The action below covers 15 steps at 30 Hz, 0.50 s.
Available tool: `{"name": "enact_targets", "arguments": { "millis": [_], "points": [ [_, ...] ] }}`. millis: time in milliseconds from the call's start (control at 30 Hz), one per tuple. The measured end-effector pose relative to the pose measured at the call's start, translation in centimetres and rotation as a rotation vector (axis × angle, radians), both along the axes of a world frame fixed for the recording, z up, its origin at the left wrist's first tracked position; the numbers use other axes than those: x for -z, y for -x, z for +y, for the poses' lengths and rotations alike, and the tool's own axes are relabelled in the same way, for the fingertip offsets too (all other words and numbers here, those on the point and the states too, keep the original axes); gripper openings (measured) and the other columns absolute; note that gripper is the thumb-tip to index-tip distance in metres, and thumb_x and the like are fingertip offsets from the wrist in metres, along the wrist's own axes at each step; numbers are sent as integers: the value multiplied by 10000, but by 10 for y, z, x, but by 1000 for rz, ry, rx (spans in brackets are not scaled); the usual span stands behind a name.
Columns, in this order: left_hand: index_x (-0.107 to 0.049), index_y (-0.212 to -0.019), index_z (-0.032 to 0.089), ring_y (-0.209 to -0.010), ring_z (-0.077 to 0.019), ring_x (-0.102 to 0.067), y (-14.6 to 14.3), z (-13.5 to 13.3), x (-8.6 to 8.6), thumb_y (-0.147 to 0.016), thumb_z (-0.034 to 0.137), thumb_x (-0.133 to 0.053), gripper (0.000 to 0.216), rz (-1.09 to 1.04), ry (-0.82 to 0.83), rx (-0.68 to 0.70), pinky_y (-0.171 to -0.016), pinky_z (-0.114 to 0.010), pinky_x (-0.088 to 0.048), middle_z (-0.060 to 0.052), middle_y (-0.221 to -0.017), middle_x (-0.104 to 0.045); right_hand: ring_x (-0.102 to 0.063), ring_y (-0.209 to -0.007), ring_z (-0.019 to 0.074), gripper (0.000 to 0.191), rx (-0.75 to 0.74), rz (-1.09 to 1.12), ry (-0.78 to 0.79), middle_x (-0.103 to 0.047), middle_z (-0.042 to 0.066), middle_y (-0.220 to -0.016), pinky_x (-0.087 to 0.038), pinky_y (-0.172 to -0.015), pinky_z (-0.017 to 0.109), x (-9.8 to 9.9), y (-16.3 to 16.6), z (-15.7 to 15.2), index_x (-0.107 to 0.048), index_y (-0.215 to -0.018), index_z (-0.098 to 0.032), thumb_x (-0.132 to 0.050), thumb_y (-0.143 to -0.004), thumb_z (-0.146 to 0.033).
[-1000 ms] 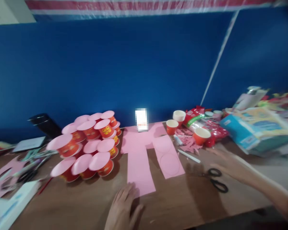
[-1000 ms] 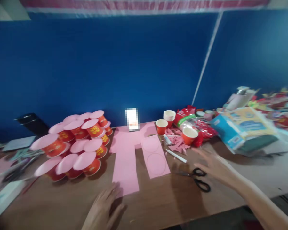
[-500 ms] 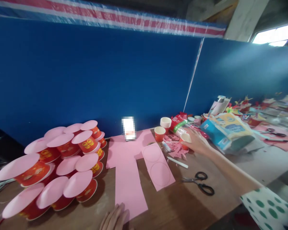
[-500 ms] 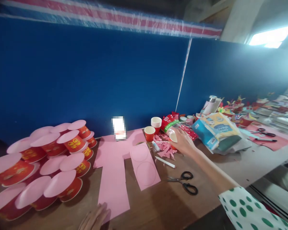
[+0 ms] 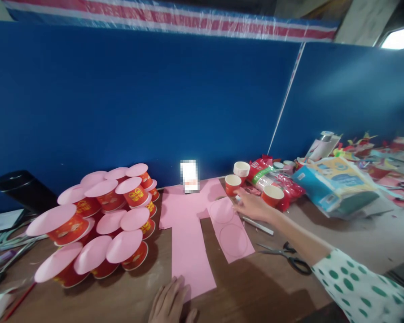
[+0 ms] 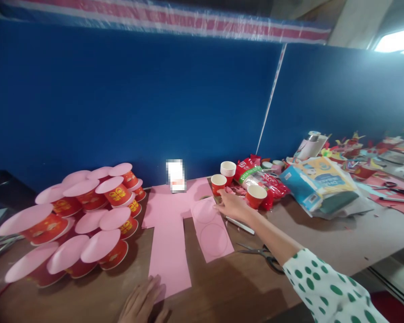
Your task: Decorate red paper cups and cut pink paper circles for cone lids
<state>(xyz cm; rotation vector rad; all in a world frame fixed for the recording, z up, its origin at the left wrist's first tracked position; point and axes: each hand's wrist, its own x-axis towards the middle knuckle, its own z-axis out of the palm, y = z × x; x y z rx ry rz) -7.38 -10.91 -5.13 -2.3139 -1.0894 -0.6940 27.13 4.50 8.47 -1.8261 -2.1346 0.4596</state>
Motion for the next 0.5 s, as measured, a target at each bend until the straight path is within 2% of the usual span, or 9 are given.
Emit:
{"name": "enact_targets", "arguments": {
  "millis": [100, 233, 300, 400, 500],
  "points": [
    [-633, -1071, 210, -992, -231, -648, -2, -3, -5, -762, 475, -619, 408, -14, 47, -10, -810, -356, -547, -74, -1116, -680, -637, -749, 212, 495, -11, 87, 106, -671, 59, -818, -434, -644, 279, 17, 7, -10, -450, -1238, -142, -575, -774, -260],
    [-624, -1081, 211, -995, -236, -643, -4, -6, -10, -760, 485, -622, 422, -51, 102, -11, -800, -365, -549, -79, -1122, -674, -610, -663, 171, 507, 34, 147, 87, -623, 0, -684, -433, -618, 268, 32, 6, -25, -410, -1245, -115, -473, -742, -105],
    [-624, -1080, 204, -998, -238, -638, -5, -6, -12, -758, 484, -624, 426, -77, 106, -1, -805, -365, -544, -84, -1116, -674, -576, -590, 157, 463, 35, 190, 75, -581, -28, -622, -425, -582, 267, 31, 1, -33, -426, -1221, -126, -433, -758, -114],
    [-623, -1076, 190, -999, -243, -635, -8, -6, -15, -753, 465, -632, 424, -85, 101, 4, -806, -373, -541, -94, -1112, -673, -534, -526, 144, 369, -79, 226, 144, -567, -39, -595, -406, -528, 256, 23, -8, -44, -520, -1142, -184, -431, -784, -172],
    [-620, -1072, 186, -1000, -249, -635, -9, -8, -18, -751, 454, -636, 419, -71, 110, -13, -803, -388, -543, -97, -1122, -669, -617, -693, 178, 325, -147, 121, 165, -671, 13, -788, -457, -622, 283, 17, -13, -50, -600, -1080, -232, -429, -807, -188]
  ]
}}
